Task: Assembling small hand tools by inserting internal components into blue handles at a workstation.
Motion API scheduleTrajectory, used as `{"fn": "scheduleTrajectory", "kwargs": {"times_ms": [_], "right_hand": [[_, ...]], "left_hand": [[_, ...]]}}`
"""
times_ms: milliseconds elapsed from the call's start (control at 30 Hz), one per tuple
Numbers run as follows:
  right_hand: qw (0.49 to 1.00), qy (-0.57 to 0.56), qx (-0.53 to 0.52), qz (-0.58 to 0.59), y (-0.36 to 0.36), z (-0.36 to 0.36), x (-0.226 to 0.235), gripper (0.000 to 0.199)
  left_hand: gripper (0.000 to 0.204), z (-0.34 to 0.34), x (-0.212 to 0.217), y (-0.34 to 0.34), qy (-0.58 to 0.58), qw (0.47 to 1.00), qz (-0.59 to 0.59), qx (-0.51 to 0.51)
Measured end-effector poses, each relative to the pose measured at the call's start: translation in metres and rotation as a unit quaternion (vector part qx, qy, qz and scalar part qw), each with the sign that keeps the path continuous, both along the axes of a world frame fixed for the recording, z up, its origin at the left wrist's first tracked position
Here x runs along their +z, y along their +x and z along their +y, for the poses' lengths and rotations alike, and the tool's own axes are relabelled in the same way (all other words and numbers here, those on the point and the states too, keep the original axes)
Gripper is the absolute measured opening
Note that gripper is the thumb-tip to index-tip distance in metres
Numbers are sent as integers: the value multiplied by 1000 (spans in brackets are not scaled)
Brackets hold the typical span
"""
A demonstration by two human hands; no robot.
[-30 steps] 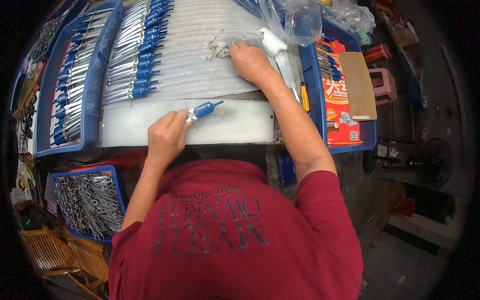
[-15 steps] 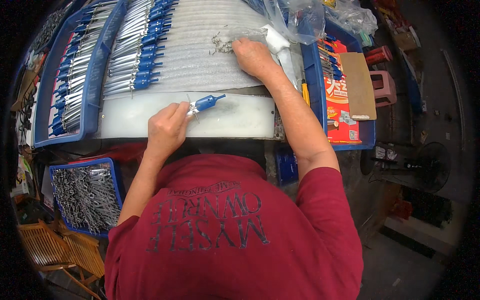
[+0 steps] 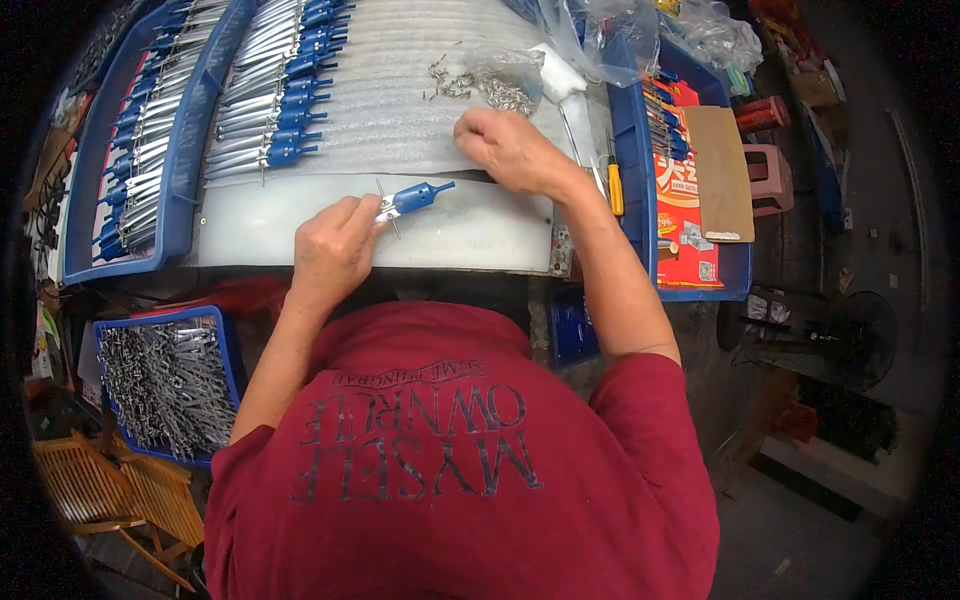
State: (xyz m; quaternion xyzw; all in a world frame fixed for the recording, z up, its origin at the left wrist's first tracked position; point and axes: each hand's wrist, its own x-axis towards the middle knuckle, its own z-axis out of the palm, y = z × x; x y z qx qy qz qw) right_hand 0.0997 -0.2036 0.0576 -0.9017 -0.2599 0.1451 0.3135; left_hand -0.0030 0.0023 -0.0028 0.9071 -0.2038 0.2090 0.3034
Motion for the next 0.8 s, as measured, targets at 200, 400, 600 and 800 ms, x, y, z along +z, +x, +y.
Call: {"fn": "scheduleTrajectory", "kwargs": {"times_ms": [200, 400, 600, 800], "right_hand": [[996, 16, 85, 29, -26, 11, 4, 19], [995, -35, 93, -32, -31, 19, -3, 18], [991, -72, 98, -50, -31, 21, -7, 16], [992, -88, 89, -36, -32, 23, -7, 17]], "left_hand": [[15, -1, 1, 1, 14, 1000, -20, 3], [14, -2, 1, 1, 43, 999, -27, 4], [14, -2, -1, 0, 60, 997, -35, 11], [14, -3, -2, 0, 76, 996, -35, 10]]}}
